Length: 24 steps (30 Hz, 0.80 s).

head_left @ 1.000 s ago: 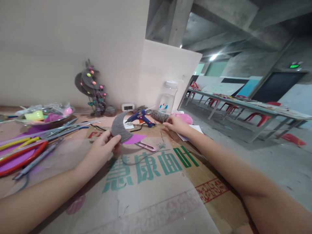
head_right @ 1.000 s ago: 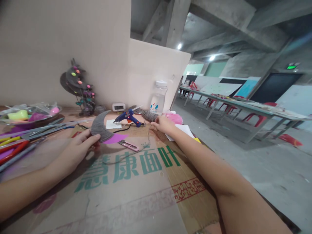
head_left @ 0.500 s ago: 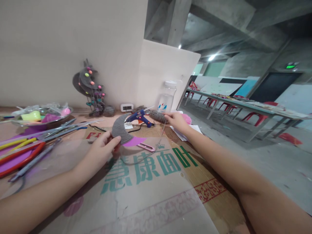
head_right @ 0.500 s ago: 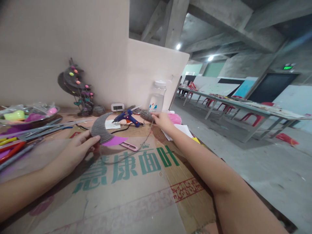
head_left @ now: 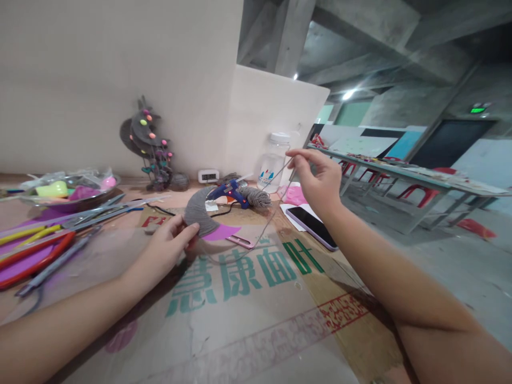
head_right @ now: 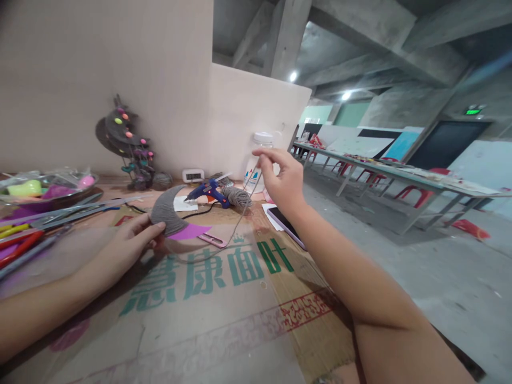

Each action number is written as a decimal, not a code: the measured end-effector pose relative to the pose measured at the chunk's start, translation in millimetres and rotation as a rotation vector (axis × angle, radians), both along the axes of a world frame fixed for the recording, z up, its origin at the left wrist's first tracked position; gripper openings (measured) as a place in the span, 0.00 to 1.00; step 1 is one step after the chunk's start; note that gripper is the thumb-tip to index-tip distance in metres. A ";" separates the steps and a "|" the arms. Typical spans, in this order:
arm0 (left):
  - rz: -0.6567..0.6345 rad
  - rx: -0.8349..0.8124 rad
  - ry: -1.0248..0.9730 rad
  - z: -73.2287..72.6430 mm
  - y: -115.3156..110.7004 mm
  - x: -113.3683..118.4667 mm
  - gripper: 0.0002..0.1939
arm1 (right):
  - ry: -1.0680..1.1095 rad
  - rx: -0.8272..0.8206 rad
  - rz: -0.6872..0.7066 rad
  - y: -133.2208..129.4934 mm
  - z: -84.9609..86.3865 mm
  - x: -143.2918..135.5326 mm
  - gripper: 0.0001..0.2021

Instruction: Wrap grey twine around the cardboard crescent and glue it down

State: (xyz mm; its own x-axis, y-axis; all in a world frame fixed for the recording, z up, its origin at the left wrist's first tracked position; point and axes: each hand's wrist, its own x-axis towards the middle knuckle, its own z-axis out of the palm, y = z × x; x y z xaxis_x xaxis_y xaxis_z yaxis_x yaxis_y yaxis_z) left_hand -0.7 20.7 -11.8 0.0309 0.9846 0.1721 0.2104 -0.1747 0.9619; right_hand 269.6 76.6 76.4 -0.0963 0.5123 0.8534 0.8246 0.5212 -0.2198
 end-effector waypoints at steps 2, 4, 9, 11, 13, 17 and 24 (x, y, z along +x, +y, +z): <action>0.001 -0.014 0.000 0.4 -0.4 0.2 0.08 | -0.025 -0.037 -0.062 0.4 0.0 0.4 0.17; -0.002 -0.028 -0.008 0.5 -0.7 0.5 0.08 | -0.077 -0.083 -0.112 6.9 -4.6 1.6 0.18; -0.027 -0.011 -0.024 -1.0 0.6 0.2 0.08 | -0.370 -0.292 -0.088 34.0 -40.8 0.9 0.15; -0.023 0.000 -0.021 -2.3 2.0 -0.5 0.08 | -0.477 -0.383 -0.065 44.1 -60.1 2.2 0.18; -0.021 0.006 -0.019 -3.7 3.2 -1.3 0.08 | -0.499 -0.504 -0.097 53.1 -76.6 6.7 0.25; -0.037 0.001 -0.033 -5.2 4.1 -1.7 0.08 | -0.429 -0.574 -0.174 69.0 -94.5 21.8 0.30; -0.034 -0.010 -0.004 -6.0 4.5 -0.7 0.08 | -0.129 -0.663 -0.199 84.6 -101.4 40.9 0.23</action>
